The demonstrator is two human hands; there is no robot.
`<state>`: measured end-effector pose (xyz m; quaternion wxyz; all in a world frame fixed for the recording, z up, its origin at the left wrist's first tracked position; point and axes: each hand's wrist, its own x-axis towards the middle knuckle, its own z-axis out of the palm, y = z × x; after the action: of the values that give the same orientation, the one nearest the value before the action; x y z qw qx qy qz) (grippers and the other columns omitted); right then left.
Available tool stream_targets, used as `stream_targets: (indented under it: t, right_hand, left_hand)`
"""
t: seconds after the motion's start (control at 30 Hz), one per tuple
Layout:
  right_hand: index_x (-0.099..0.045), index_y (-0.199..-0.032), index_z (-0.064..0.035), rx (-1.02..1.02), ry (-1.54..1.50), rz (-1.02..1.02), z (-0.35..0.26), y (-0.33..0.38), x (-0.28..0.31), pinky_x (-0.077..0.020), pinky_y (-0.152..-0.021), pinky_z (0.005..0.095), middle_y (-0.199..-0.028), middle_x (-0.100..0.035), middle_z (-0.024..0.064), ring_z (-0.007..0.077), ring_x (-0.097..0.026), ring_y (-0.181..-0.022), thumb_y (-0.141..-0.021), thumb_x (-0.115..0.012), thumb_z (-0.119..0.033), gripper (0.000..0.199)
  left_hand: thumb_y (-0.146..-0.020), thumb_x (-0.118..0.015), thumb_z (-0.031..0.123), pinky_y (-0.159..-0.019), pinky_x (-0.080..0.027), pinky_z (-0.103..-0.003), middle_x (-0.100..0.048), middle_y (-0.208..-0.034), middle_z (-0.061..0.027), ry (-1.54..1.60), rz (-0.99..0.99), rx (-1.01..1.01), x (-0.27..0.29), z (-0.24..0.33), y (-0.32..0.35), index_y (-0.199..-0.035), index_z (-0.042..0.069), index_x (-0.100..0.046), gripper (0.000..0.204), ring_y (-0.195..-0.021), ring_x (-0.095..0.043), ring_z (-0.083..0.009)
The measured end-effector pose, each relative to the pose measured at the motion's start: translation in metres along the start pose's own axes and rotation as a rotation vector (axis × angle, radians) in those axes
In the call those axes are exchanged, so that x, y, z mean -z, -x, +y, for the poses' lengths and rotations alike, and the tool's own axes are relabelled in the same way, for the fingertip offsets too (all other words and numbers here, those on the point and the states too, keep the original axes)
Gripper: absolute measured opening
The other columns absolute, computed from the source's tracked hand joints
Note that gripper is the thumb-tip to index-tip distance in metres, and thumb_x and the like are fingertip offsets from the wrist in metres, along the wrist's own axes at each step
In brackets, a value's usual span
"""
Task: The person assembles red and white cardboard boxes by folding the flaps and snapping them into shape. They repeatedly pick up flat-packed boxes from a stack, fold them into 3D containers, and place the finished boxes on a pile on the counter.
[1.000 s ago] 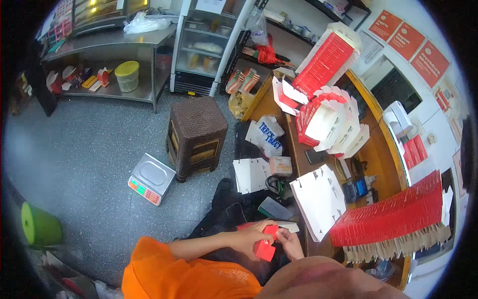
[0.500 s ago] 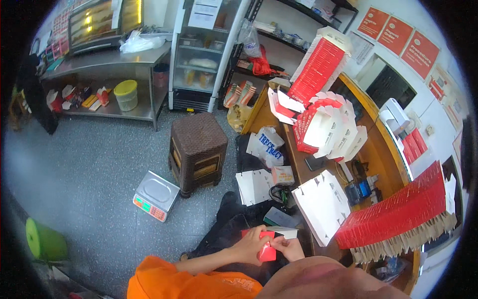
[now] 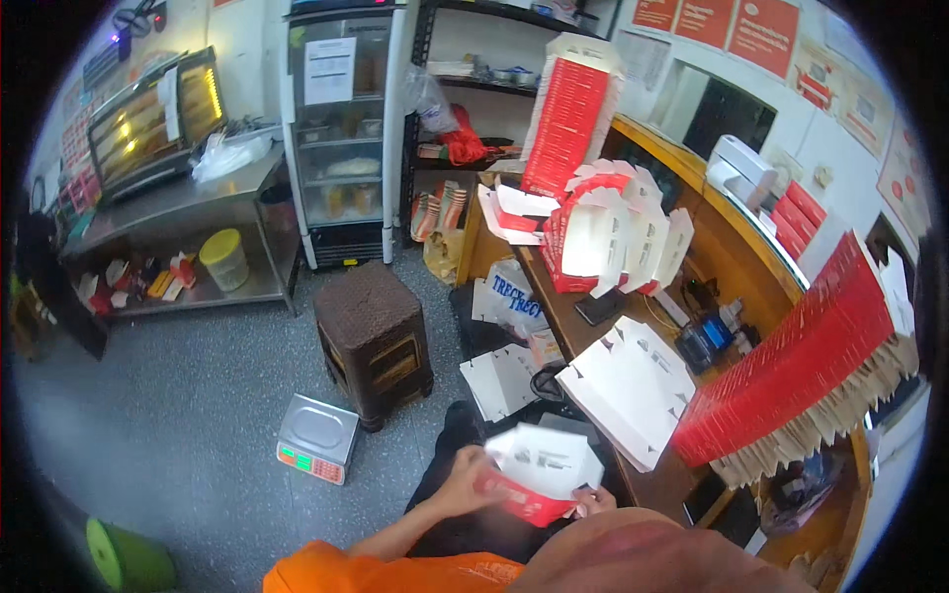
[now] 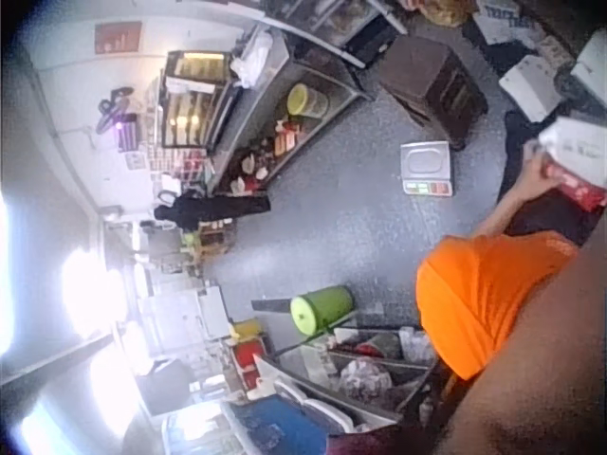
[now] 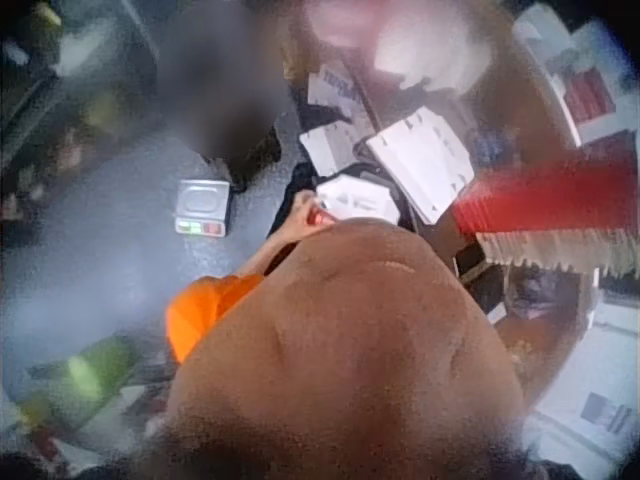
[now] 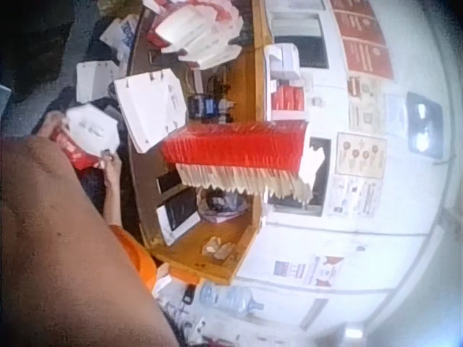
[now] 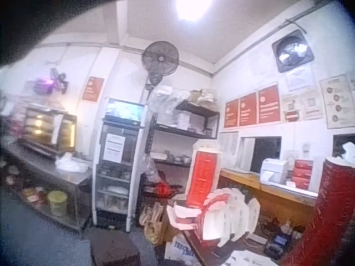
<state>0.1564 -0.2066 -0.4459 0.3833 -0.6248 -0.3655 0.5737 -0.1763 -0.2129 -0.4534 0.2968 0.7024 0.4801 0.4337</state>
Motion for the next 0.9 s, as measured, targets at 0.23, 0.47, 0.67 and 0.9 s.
stream_targets:
  t: [0.23,0.47,0.67,0.9]
  right_hand:
    - [-0.068,-0.113,0.0012,0.063,0.143,-0.201,-0.037,0.032,0.001,-0.0546,-0.068,0.0313,-0.095,-0.065,0.0078,0.0166,-0.065,-0.08,-0.103,-0.06,-0.014,0.019]
    - [-0.071,-0.128,-0.0101,0.488,0.618,-0.421,-0.026,0.04,-0.018,-0.0521,-0.076,0.0307,-0.103,-0.051,0.0063,0.0167,-0.058,-0.082,-0.1,-0.069,-0.021,0.03]
    - [-0.076,-0.118,-0.0073,0.273,0.399,-0.324,-0.015,0.046,-0.041,-0.0607,-0.064,0.0265,-0.1,-0.048,0.0081,0.0169,-0.061,-0.084,-0.093,-0.078,-0.019,0.028]
    - [-0.075,-0.118,-0.0101,0.703,0.726,-0.086,0.034,0.008,-0.038,-0.0562,-0.078,0.0344,-0.112,-0.058,0.0169,0.0233,-0.063,-0.082,-0.092,-0.071,-0.016,0.027]
  left_hand:
    - [-0.094,-0.068,0.054,-0.061,-0.052,-0.038,-0.071,-0.066,-0.0134,0.313,-0.491,0.348,-0.045,0.046,-0.012,-0.079,0.0,-0.076,0.056,-0.058,-0.067,-0.0255]
    - [-0.094,-0.071,0.049,-0.055,-0.047,-0.04,-0.067,-0.059,-0.0138,0.26,-0.541,0.474,-0.05,0.029,-0.007,-0.07,0.0,-0.075,0.054,-0.054,-0.062,-0.0187]
    - [-0.098,-0.066,0.047,-0.055,-0.047,-0.042,-0.065,-0.059,-0.0166,0.164,-0.477,0.394,-0.038,0.05,-0.01,-0.07,-0.001,-0.073,0.056,-0.054,-0.064,-0.0225]
    - [-0.107,-0.049,0.041,-0.083,-0.05,-0.046,-0.072,-0.1,-0.0218,0.35,-0.287,0.239,-0.081,0.025,0.018,-0.106,-0.001,-0.07,0.047,-0.095,-0.069,-0.0355]
